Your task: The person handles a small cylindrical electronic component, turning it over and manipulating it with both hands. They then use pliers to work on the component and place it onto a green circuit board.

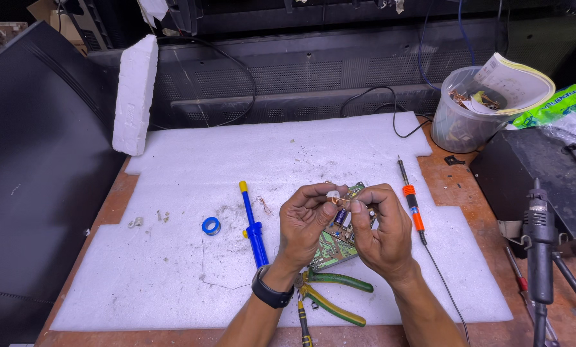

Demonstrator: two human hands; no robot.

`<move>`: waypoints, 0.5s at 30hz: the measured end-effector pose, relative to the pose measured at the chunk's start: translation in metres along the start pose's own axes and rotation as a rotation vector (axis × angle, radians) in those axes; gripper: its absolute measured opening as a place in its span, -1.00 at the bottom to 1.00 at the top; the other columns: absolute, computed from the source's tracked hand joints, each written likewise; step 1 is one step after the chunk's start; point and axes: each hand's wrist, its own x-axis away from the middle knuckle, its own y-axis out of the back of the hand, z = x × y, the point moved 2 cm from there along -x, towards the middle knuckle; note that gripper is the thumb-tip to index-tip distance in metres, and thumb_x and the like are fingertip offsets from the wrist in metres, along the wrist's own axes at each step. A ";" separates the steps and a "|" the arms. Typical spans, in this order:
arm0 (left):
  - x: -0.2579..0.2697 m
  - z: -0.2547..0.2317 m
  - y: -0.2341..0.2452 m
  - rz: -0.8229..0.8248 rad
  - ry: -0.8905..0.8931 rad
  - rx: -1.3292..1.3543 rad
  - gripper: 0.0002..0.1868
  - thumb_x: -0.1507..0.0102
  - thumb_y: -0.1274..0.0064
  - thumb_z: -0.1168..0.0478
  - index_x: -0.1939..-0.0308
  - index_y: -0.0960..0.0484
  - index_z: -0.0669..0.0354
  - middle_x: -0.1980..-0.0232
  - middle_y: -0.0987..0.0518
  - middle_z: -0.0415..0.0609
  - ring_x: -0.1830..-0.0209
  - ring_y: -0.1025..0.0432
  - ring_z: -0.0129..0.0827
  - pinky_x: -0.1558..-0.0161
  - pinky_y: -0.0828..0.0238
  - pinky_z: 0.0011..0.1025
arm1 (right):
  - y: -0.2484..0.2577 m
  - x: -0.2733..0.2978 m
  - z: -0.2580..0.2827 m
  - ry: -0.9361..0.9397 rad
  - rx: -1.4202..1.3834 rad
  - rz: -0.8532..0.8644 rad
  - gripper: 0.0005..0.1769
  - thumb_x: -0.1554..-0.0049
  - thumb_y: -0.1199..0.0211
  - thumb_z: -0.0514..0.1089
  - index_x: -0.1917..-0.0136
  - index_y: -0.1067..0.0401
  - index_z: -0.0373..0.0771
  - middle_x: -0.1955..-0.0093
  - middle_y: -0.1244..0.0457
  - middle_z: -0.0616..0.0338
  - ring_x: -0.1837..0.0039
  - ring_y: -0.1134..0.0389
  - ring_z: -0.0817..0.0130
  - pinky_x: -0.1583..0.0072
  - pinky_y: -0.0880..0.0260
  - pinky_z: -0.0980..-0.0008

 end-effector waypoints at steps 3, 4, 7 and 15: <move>0.000 0.002 0.001 0.012 -0.048 -0.034 -0.71 -0.07 -0.05 0.40 0.15 -0.43 0.49 0.19 -0.53 0.31 0.26 -0.48 -0.29 0.17 -0.48 -0.47 | 0.000 -0.001 -0.001 -0.019 -0.109 0.011 -0.90 -0.06 0.01 -0.31 0.26 -0.24 -0.41 0.36 -0.20 0.01 0.24 -0.33 0.22 0.18 -0.38 0.34; 0.000 0.001 0.000 0.011 -0.049 -0.034 -0.71 -0.07 -0.05 0.40 0.15 -0.43 0.49 0.19 -0.53 0.31 0.26 -0.48 -0.29 0.17 -0.48 -0.47 | 0.001 -0.001 0.001 -0.019 -0.109 0.012 -0.90 -0.06 0.01 -0.31 0.26 -0.24 -0.41 0.36 -0.20 0.01 0.24 -0.33 0.22 0.18 -0.38 0.34; -0.001 -0.002 -0.001 0.022 -0.077 -0.060 -0.71 -0.08 -0.04 0.39 0.15 -0.43 0.49 0.19 -0.53 0.30 0.24 -0.48 -0.27 0.16 -0.47 -0.47 | 0.001 -0.002 0.002 -0.082 -0.152 0.028 -0.89 -0.05 -0.01 -0.30 0.20 -0.28 -0.44 0.30 -0.22 -0.01 0.17 -0.37 0.23 0.15 -0.42 0.37; 0.001 -0.002 0.000 0.025 -0.124 -0.121 -0.72 -0.06 -0.09 0.38 0.20 -0.45 0.48 0.20 -0.55 0.28 0.22 -0.48 -0.26 0.17 -0.46 -0.48 | 0.002 -0.008 0.012 -0.045 -0.022 0.040 -0.93 -0.01 -0.08 -0.36 0.23 -0.34 -0.44 0.31 -0.24 -0.04 0.19 -0.37 0.17 0.16 -0.43 0.33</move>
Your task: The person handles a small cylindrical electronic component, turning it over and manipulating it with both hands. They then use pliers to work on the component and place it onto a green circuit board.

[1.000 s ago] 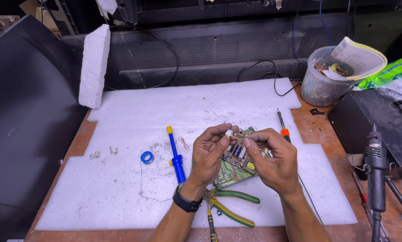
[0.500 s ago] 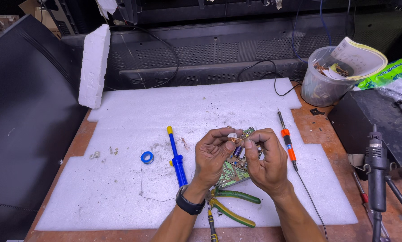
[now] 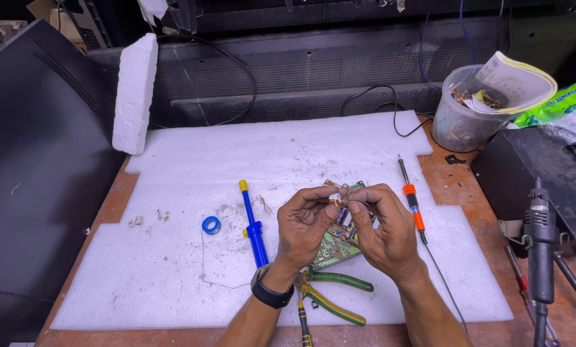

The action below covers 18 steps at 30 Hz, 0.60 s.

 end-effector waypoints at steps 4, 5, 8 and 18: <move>0.001 -0.005 -0.004 0.002 -0.028 -0.045 -0.72 -0.03 -0.12 0.38 0.23 -0.48 0.46 0.22 -0.56 0.21 0.20 -0.47 -0.31 0.15 -0.44 -0.50 | 0.002 0.001 -0.001 0.033 0.043 0.017 -0.93 -0.03 -0.05 -0.37 0.22 -0.34 -0.44 0.33 -0.22 -0.03 0.21 -0.36 0.14 0.18 -0.42 0.31; 0.001 -0.006 -0.005 0.005 -0.032 -0.051 -0.72 -0.02 -0.13 0.38 0.24 -0.49 0.46 0.22 -0.56 0.19 0.20 -0.47 -0.32 0.15 -0.44 -0.50 | 0.002 0.001 0.001 0.036 0.068 0.022 -0.93 -0.02 -0.07 -0.37 0.23 -0.35 -0.43 0.34 -0.23 -0.03 0.22 -0.36 0.13 0.20 -0.41 0.31; 0.001 -0.008 -0.005 0.016 -0.050 -0.067 -0.73 -0.01 -0.14 0.38 0.25 -0.51 0.46 0.25 -0.56 0.18 0.21 -0.48 -0.31 0.15 -0.45 -0.48 | 0.003 -0.001 0.004 0.045 0.099 0.032 -0.95 0.00 -0.09 -0.36 0.25 -0.36 -0.41 0.36 -0.24 -0.01 0.25 -0.36 0.13 0.22 -0.41 0.32; -0.001 -0.007 0.001 -0.026 -0.101 -0.075 -0.72 -0.05 -0.10 0.36 0.20 -0.50 0.47 0.25 -0.57 0.24 0.19 -0.46 -0.27 0.16 -0.44 -0.43 | 0.004 -0.003 -0.002 -0.083 -0.174 -0.033 -0.91 0.08 -0.17 -0.40 0.23 -0.38 -0.47 0.33 -0.29 -0.03 0.30 -0.35 0.42 0.25 -0.43 0.50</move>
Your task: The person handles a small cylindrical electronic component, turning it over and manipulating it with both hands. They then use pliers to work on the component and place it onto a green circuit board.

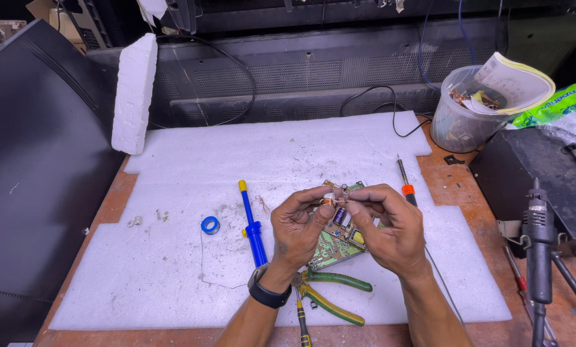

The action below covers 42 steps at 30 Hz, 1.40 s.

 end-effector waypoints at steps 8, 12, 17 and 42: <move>0.001 0.001 0.001 -0.033 0.007 -0.010 -0.72 -0.03 -0.13 0.37 0.24 -0.47 0.47 0.28 -0.58 0.25 0.21 -0.48 -0.27 0.17 -0.44 -0.44 | 0.001 0.001 0.004 0.058 0.083 0.004 -0.93 0.10 -0.21 -0.37 0.27 -0.42 -0.44 0.36 -0.29 -0.01 0.32 -0.36 0.36 0.28 -0.41 0.47; 0.002 0.003 0.000 -0.038 0.011 -0.010 -0.71 0.00 -0.16 0.36 0.27 -0.48 0.48 0.29 -0.58 0.24 0.24 -0.48 -0.27 0.18 -0.45 -0.46 | 0.000 -0.001 0.003 0.123 0.174 -0.015 -0.96 0.06 -0.19 -0.37 0.29 -0.44 -0.39 0.39 -0.28 0.03 0.36 -0.33 0.34 0.29 -0.37 0.43; 0.002 0.010 0.002 -0.019 -0.006 -0.024 -0.73 0.03 -0.19 0.40 0.30 -0.52 0.47 0.33 -0.58 0.21 0.28 -0.50 -0.29 0.20 -0.45 -0.45 | -0.006 -0.002 0.013 0.130 0.191 -0.029 -0.98 0.09 -0.24 -0.35 0.30 -0.47 -0.34 0.40 -0.30 0.04 0.35 -0.34 0.32 0.26 -0.36 0.40; 0.038 -0.016 -0.045 0.409 -0.276 -0.441 -0.80 0.03 -0.22 0.26 0.34 -0.61 0.16 0.38 -0.59 -0.09 0.45 -0.45 -0.27 0.39 -0.42 -0.43 | 0.065 0.055 0.046 -0.179 0.355 0.110 -0.92 -0.02 -0.13 -0.22 0.26 -0.36 -0.28 0.31 -0.23 0.09 0.24 -0.30 0.26 0.18 -0.39 0.34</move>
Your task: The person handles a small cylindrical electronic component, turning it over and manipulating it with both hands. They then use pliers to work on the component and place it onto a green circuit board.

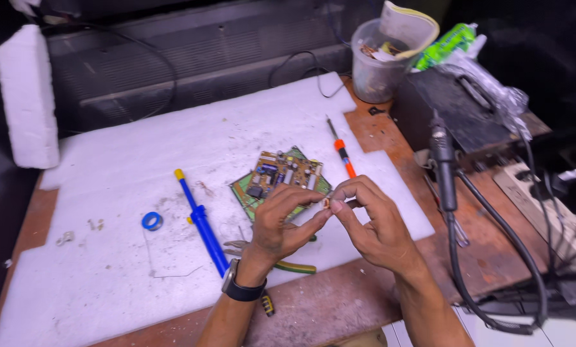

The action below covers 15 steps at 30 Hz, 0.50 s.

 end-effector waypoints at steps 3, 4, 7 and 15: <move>-0.002 -0.014 -0.012 0.013 0.008 0.066 -0.83 0.04 -0.21 0.26 0.39 -0.61 0.16 0.45 -0.58 -0.08 0.51 -0.44 -0.27 0.39 -0.42 -0.40 | 0.015 0.019 -0.003 0.001 -0.115 0.108 -0.83 -0.08 0.00 -0.17 0.32 -0.26 -0.26 0.19 -0.17 0.09 0.12 -0.20 0.31 0.06 -0.28 0.30; -0.001 -0.016 -0.018 0.029 0.005 0.086 -0.83 0.04 -0.21 0.26 0.39 -0.61 0.16 0.45 -0.58 -0.08 0.51 -0.44 -0.27 0.39 -0.42 -0.40 | 0.016 0.024 -0.010 -0.011 -0.103 0.088 -0.83 -0.08 0.00 -0.17 0.32 -0.26 -0.26 0.19 -0.17 0.09 0.12 -0.20 0.31 0.06 -0.28 0.30; 0.004 -0.022 -0.040 0.083 0.002 0.198 -0.82 0.06 -0.23 0.28 0.41 -0.61 0.21 0.48 -0.57 -0.06 0.54 -0.43 -0.27 0.40 -0.42 -0.41 | 0.029 0.042 -0.017 0.035 -0.158 0.020 -0.74 -0.02 -0.14 -0.13 0.42 -0.20 -0.23 0.18 -0.16 0.05 0.09 -0.23 0.20 0.03 -0.24 0.25; 0.031 -0.010 -0.066 0.056 0.303 0.476 -0.84 -0.07 -0.01 0.42 0.29 -0.42 0.39 0.28 -0.41 0.09 0.34 -0.35 -0.36 0.19 -0.38 -0.52 | 0.078 0.074 0.026 0.151 -0.269 -0.241 -0.56 0.13 -0.26 -0.24 0.51 0.04 -0.14 0.47 -0.07 0.22 0.36 -0.15 0.41 0.28 -0.27 0.53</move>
